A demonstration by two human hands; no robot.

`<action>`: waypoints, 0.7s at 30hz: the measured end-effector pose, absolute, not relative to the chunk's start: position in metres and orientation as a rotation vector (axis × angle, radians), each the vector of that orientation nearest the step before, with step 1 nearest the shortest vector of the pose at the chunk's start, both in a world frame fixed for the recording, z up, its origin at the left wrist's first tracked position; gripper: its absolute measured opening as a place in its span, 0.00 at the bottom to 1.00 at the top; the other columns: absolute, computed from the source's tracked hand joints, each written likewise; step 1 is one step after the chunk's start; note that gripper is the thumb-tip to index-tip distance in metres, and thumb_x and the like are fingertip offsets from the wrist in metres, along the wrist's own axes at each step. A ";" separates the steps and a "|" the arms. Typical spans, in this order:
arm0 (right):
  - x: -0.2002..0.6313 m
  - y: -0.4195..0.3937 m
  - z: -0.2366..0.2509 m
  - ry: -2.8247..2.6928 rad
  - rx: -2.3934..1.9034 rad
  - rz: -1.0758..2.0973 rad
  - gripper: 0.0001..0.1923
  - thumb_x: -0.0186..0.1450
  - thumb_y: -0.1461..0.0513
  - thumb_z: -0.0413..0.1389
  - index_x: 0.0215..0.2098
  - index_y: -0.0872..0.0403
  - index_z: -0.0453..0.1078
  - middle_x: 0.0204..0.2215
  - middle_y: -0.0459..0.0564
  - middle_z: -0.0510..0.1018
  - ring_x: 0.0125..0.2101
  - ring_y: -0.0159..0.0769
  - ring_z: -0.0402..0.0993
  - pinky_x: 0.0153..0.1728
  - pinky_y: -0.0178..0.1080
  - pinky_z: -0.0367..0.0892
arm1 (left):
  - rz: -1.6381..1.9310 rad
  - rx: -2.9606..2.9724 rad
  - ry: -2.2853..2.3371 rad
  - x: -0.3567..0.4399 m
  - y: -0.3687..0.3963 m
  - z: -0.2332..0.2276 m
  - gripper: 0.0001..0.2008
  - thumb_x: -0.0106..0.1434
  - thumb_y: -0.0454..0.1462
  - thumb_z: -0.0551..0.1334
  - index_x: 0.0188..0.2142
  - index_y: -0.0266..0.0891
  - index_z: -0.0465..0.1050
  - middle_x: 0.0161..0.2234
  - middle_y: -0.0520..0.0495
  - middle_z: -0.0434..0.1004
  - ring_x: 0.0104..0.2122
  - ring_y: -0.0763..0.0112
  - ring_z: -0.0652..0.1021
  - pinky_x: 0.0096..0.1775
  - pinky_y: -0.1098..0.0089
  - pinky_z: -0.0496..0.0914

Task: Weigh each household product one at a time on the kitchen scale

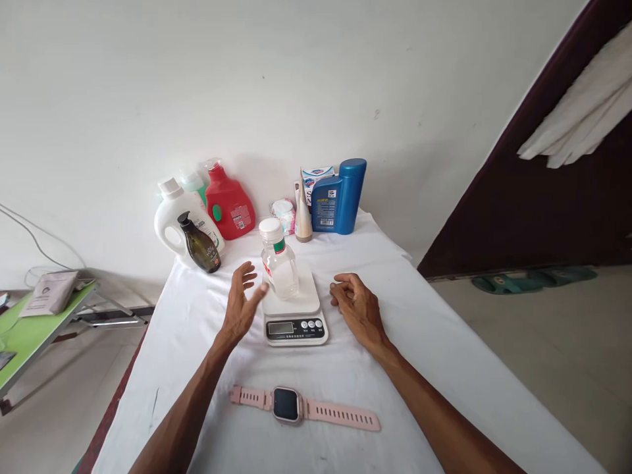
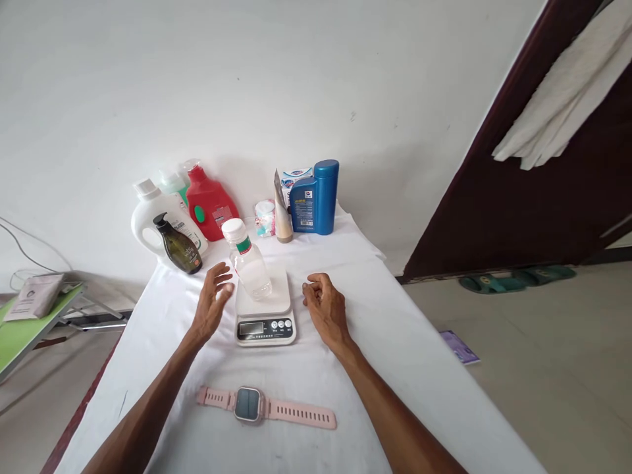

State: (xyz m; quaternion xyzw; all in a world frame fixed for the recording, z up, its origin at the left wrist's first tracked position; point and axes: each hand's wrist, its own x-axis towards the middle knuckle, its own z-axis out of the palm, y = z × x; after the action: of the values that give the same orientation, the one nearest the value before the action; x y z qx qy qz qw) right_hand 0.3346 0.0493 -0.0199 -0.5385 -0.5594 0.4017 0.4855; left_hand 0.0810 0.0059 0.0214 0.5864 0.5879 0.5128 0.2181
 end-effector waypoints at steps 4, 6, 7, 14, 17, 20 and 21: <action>0.335 0.051 -0.024 -1.370 -1.325 0.968 0.18 0.64 0.47 0.55 0.44 0.50 0.68 0.29 0.47 0.79 0.29 0.42 0.80 0.30 0.41 0.71 | 1.454 1.342 1.774 0.052 -0.002 -0.005 0.31 0.71 0.61 0.55 0.56 0.38 0.71 0.55 0.35 0.78 0.51 0.55 0.82 0.54 0.52 0.76; 0.335 0.051 -0.026 -1.371 -1.328 0.965 0.19 0.64 0.47 0.56 0.44 0.50 0.69 0.29 0.47 0.78 0.28 0.41 0.79 0.30 0.41 0.71 | 1.471 1.295 1.777 0.046 -0.003 -0.014 0.31 0.71 0.62 0.55 0.53 0.38 0.73 0.49 0.37 0.81 0.46 0.56 0.84 0.52 0.53 0.77; 0.335 0.051 -0.027 -1.371 -1.328 0.967 0.19 0.65 0.46 0.56 0.44 0.51 0.69 0.29 0.46 0.78 0.28 0.41 0.78 0.30 0.40 0.70 | 1.482 1.290 1.768 0.045 -0.004 -0.017 0.31 0.70 0.62 0.55 0.51 0.38 0.73 0.47 0.38 0.82 0.44 0.57 0.84 0.50 0.54 0.78; 0.334 0.048 -0.025 -1.359 -1.343 0.967 0.19 0.64 0.47 0.59 0.44 0.52 0.70 0.28 0.47 0.78 0.28 0.40 0.77 0.26 0.37 0.68 | 1.445 1.355 1.754 0.045 -0.001 -0.020 0.28 0.71 0.61 0.54 0.45 0.39 0.75 0.43 0.40 0.82 0.41 0.58 0.84 0.47 0.57 0.78; 0.333 0.047 -0.027 -1.352 -1.344 0.950 0.20 0.63 0.47 0.60 0.44 0.52 0.71 0.27 0.47 0.78 0.28 0.39 0.76 0.26 0.38 0.68 | 1.426 1.374 1.778 0.044 -0.001 -0.021 0.27 0.71 0.60 0.54 0.45 0.40 0.74 0.40 0.41 0.82 0.40 0.58 0.83 0.47 0.55 0.77; 0.333 0.047 -0.029 -1.315 -1.327 0.966 0.22 0.63 0.44 0.62 0.44 0.52 0.71 0.28 0.48 0.78 0.27 0.39 0.75 0.26 0.39 0.68 | 1.419 1.381 1.786 0.044 -0.002 -0.020 0.26 0.70 0.60 0.54 0.44 0.40 0.74 0.39 0.41 0.82 0.39 0.57 0.83 0.47 0.54 0.77; 0.333 0.047 -0.026 -1.297 -1.312 0.972 0.24 0.63 0.43 0.62 0.44 0.52 0.71 0.29 0.49 0.79 0.28 0.40 0.76 0.26 0.40 0.69 | 1.417 1.383 1.787 0.045 -0.002 -0.019 0.26 0.69 0.60 0.54 0.44 0.40 0.74 0.39 0.41 0.82 0.39 0.57 0.83 0.48 0.54 0.77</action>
State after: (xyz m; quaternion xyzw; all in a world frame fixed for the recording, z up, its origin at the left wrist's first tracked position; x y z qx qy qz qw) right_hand 0.3333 0.0466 -0.0262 -0.5436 -0.5372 0.4025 0.5039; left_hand 0.0446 -0.0021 -0.0194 0.5041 0.6512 0.5164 0.2348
